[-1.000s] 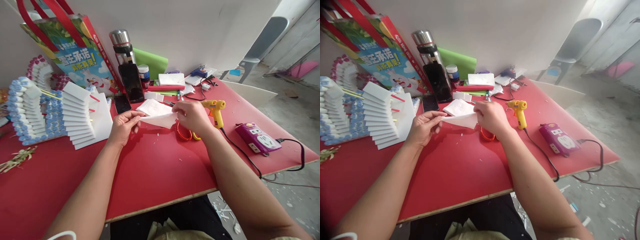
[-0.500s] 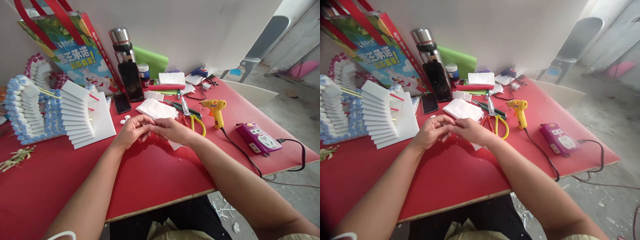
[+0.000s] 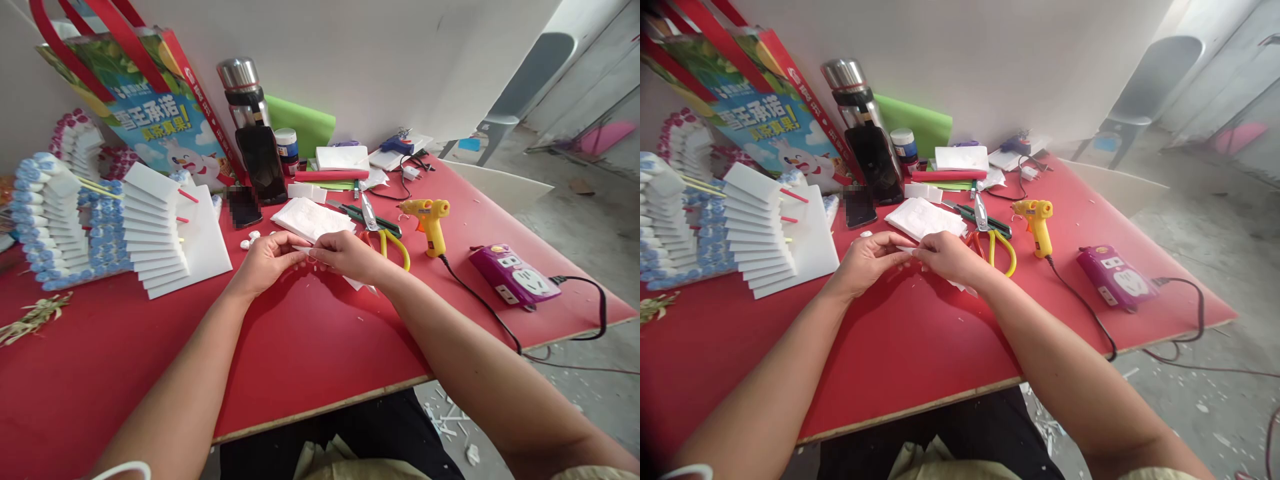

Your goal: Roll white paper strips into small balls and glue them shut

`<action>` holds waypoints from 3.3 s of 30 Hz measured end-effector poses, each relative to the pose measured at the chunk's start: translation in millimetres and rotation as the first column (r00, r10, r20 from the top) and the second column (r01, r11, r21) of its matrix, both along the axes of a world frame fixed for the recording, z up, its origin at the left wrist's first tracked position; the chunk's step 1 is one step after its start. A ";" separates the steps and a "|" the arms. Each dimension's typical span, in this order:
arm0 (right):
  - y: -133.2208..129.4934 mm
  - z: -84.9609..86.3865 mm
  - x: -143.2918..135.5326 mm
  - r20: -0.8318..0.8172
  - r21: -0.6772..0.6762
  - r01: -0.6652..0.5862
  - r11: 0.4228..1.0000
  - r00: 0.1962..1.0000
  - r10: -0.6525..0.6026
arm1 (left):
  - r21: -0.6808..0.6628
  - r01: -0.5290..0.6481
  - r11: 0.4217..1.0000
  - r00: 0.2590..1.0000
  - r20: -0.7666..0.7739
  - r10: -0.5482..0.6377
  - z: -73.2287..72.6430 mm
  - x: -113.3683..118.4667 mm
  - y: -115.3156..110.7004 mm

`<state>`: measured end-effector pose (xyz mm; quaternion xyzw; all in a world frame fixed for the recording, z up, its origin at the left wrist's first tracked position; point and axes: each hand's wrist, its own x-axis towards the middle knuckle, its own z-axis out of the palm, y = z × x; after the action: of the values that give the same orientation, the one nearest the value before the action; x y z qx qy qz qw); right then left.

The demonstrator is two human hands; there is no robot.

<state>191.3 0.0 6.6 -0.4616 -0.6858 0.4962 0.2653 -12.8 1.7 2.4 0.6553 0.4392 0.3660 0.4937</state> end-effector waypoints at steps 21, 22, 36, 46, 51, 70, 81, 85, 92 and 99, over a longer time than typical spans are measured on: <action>-0.5 14.1 12.7 -0.438 -0.387 -0.225 0.894 0.898 0.036 | 0.186 0.088 0.979 0.996 0.017 -0.093 8.7 4.9 -6.7; 0.3 13.0 13.2 -0.446 -0.388 -0.231 0.892 0.894 0.038 | 0.209 0.084 0.974 0.996 0.011 -0.088 9.3 5.6 -7.2; 0.0 9.9 8.5 -0.317 -0.283 -0.113 0.952 0.948 0.019 | 0.094 0.012 0.996 0.999 -0.035 -0.008 11.9 4.0 -6.7; -2.3 13.7 6.8 -0.117 -0.117 -0.033 0.993 0.993 0.019 | 0.032 0.001 0.999 0.999 -0.047 0.000 5.8 2.9 -4.8; -1.6 14.6 7.9 -0.241 -0.317 -0.066 0.946 0.971 -0.013 | 0.223 0.051 0.973 0.989 -0.146 -0.018 8.2 6.5 -7.6; 0.5 15.7 0.0 -0.469 -0.562 -0.143 0.815 0.866 -0.172 | 0.563 -0.016 0.826 0.978 -0.161 0.129 9.8 19.9 -17.7; -12.7 12.3 -2.5 0.149 0.369 0.010 0.930 0.986 -0.070 | -0.178 0.181 0.967 0.983 0.008 -0.183 10.8 10.0 -12.6; -13.7 10.5 -2.0 0.288 0.395 -0.078 0.915 0.957 -0.042 | -0.070 0.196 0.978 0.960 -0.192 -0.206 12.1 9.3 -15.8; -10.1 10.4 0.1 0.343 0.412 -0.074 0.908 0.936 -0.080 | 0.271 0.196 0.942 0.848 -0.530 -0.025 5.9 7.9 -10.2; -6.1 5.3 -5.4 0.124 0.260 0.097 0.961 0.983 -0.132 | 0.524 0.312 0.792 0.769 -0.629 0.114 0.0 7.5 -10.0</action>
<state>185.9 -6.2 11.8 -0.4968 -0.7325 0.3548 0.3012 -5.3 -8.3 2.4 0.8841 0.4017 0.2159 0.1022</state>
